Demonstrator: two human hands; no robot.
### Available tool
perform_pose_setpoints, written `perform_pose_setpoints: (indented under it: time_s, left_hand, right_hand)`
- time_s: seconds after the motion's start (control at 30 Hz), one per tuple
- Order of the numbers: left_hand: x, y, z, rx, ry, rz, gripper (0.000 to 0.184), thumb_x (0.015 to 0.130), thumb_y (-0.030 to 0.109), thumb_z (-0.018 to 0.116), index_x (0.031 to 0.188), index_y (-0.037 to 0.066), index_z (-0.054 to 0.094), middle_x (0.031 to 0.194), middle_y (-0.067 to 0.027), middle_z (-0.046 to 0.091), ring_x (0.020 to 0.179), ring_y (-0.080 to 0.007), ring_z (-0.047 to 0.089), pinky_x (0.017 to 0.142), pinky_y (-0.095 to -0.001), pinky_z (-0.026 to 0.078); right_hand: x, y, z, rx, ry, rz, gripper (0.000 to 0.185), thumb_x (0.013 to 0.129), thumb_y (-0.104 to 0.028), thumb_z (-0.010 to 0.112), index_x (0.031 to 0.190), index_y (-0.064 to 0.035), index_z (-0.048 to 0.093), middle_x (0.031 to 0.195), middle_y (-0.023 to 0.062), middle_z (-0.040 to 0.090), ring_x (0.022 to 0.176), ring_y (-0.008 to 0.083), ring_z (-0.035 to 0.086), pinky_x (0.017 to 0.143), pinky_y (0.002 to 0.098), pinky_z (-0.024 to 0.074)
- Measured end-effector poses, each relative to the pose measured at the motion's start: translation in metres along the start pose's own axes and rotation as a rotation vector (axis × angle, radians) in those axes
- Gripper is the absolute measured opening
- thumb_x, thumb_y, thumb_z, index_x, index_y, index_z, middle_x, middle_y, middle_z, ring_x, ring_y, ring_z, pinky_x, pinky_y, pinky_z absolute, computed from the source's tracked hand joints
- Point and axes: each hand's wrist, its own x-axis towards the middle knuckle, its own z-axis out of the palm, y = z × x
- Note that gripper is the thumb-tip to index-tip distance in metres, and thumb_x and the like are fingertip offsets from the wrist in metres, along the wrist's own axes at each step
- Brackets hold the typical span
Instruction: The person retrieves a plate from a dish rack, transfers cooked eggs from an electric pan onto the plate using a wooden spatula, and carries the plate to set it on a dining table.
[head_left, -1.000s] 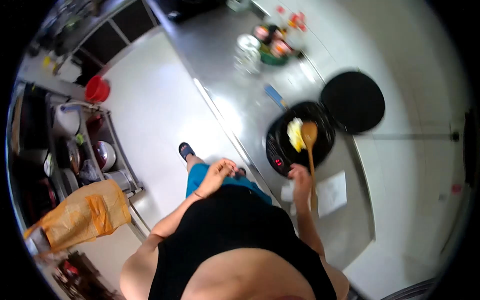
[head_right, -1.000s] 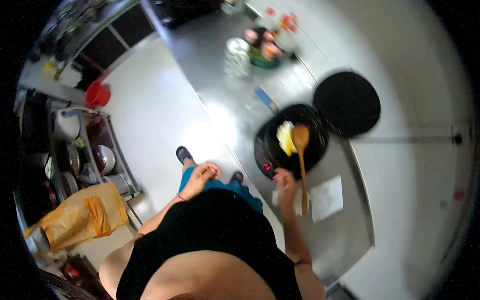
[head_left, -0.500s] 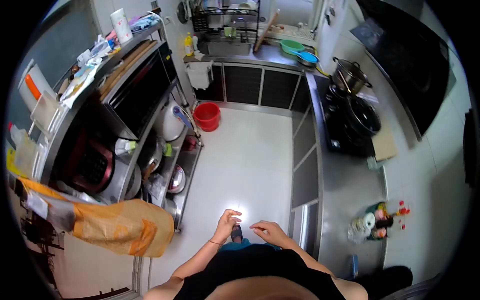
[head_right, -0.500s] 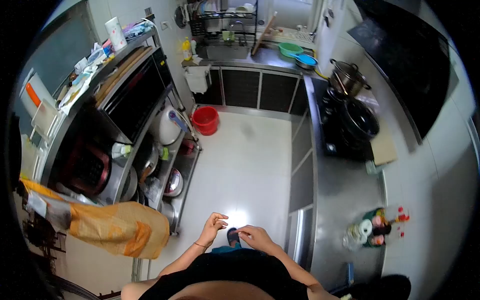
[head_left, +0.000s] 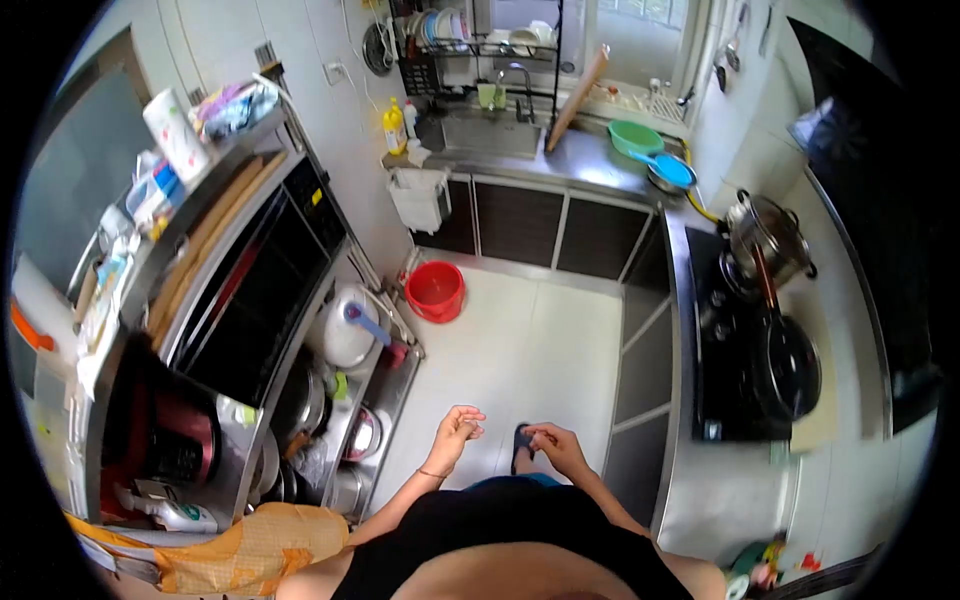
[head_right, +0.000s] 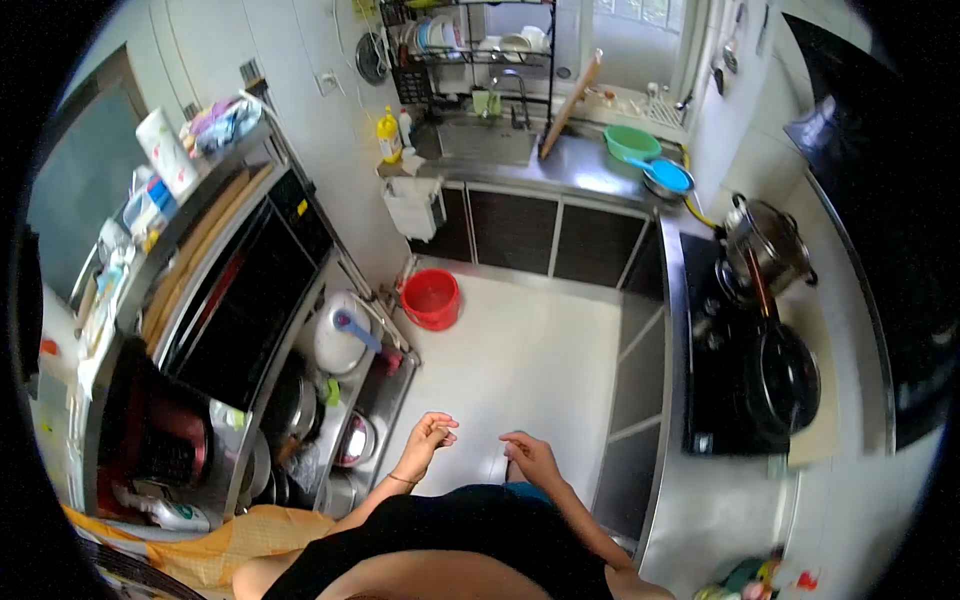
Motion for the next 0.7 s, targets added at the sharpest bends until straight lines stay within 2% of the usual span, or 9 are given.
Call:
perform_pose_setpoints:
  time_s: [0.07, 0.2, 0.27, 0.33, 0.4, 0.5, 0.6, 0.63, 0.7]
  left_hand:
    - [0.051, 0.03, 0.013, -0.01, 0.044, -0.003, 0.02, 0.083, 0.004, 0.045, 0.103, 0.004, 0.046, 0.097, -0.0062, 0.055, 0.076, -0.0113, 0.053, 0.071, -0.0241, 0.044]
    - [0.168, 0.104, 0.011, 0.169, 0.059, 0.216, 0.024, 0.086, 0.011, 0.046, 0.109, 0.003, 0.044, 0.099, -0.0049, 0.055, 0.078, -0.0111, 0.052, 0.071, -0.0243, 0.043]
    - [0.218, 0.15, 0.006, 0.291, 0.04, 0.434, 0.027, 0.087, 0.014, 0.046, 0.111, 0.003, 0.044, 0.101, -0.0053, 0.055, 0.081, -0.011, 0.052, 0.074, -0.0245, 0.043]
    - [0.272, 0.184, -0.006, 0.309, 0.07, 0.548, 0.029, 0.087, 0.014, 0.047, 0.113, 0.003, 0.043, 0.101, -0.0054, 0.055, 0.085, -0.0111, 0.052, 0.078, -0.0243, 0.042]
    - [0.33, 0.219, -0.019, 0.269, 0.091, 0.587, 0.031, 0.086, 0.017, 0.05, 0.113, 0.002, 0.044, 0.101, -0.0059, 0.056, 0.091, -0.0117, 0.051, 0.08, -0.0255, 0.041]
    - [0.424, 0.272, -0.041, 0.399, 0.14, 0.652, 0.03, 0.086, 0.013, 0.049, 0.113, 0.001, 0.045, 0.11, -0.0089, 0.054, 0.1, -0.0139, 0.049, 0.087, -0.0267, 0.038]
    - [0.525, 0.328, -0.067, 0.39, 0.071, 0.832, 0.033, 0.084, 0.006, 0.046, 0.117, 0.0, 0.044, 0.116, -0.0111, 0.051, 0.106, -0.0165, 0.048, 0.092, -0.0272, 0.035]
    - [0.554, 0.347, -0.073, 0.366, 0.069, 0.851, 0.034, 0.084, 0.005, 0.046, 0.118, 0.0, 0.043, 0.116, -0.0111, 0.051, 0.107, -0.0168, 0.048, 0.092, -0.0274, 0.035]
    - [0.613, 0.396, -0.081, 0.319, 0.067, 0.903, 0.036, 0.083, 0.003, 0.046, 0.119, -0.001, 0.042, 0.116, -0.0112, 0.051, 0.109, -0.0174, 0.047, 0.093, -0.0277, 0.034]
  right_hand:
    - [0.069, -0.024, -0.024, -0.085, -0.047, -0.096, 0.02, 0.086, -0.01, 0.048, 0.1, 0.0005, 0.057, 0.075, 0.0036, 0.058, 0.07, 0.0095, 0.053, 0.067, 0.0224, 0.0441]
    - [0.192, -0.068, -0.059, -0.151, -0.148, -0.214, 0.02, 0.084, -0.01, 0.05, 0.1, -0.0005, 0.057, 0.077, 0.0044, 0.059, 0.071, 0.0106, 0.055, 0.067, 0.0235, 0.0446]
    - [0.242, -0.093, -0.07, -0.237, -0.174, -0.24, 0.021, 0.082, -0.011, 0.052, 0.1, -0.0016, 0.058, 0.079, 0.0052, 0.062, 0.072, 0.0124, 0.057, 0.067, 0.0251, 0.0452]
    - [0.277, -0.127, -0.076, -0.25, -0.224, -0.273, 0.021, 0.083, -0.011, 0.051, 0.1, -0.0021, 0.058, 0.082, 0.0055, 0.062, 0.073, 0.0128, 0.057, 0.068, 0.0258, 0.0454]
    - [0.316, -0.142, -0.086, -0.255, -0.249, -0.316, 0.02, 0.083, -0.012, 0.051, 0.1, -0.0023, 0.058, 0.084, 0.0061, 0.062, 0.074, 0.0131, 0.057, 0.068, 0.0262, 0.0456]
    - [0.374, -0.136, -0.099, -0.229, -0.23, -0.367, 0.02, 0.084, -0.012, 0.051, 0.1, -0.0026, 0.058, 0.084, 0.0074, 0.061, 0.075, 0.0131, 0.057, 0.069, 0.0265, 0.0457]
    - [0.433, -0.128, -0.119, -0.225, -0.184, -0.18, 0.02, 0.085, -0.013, 0.05, 0.1, -0.0022, 0.058, 0.081, 0.0069, 0.061, 0.075, 0.013, 0.057, 0.07, 0.0267, 0.0456]
    - [0.453, -0.131, -0.124, -0.233, -0.134, -0.165, 0.02, 0.085, -0.013, 0.05, 0.098, 0.0002, 0.058, 0.075, 0.0054, 0.059, 0.071, 0.0111, 0.055, 0.066, 0.0245, 0.0441]
    - [0.491, -0.148, -0.136, -0.229, -0.099, -0.139, 0.021, 0.085, -0.013, 0.049, 0.099, -0.0001, 0.058, 0.077, 0.0065, 0.06, 0.073, 0.0125, 0.057, 0.067, 0.0256, 0.0448]
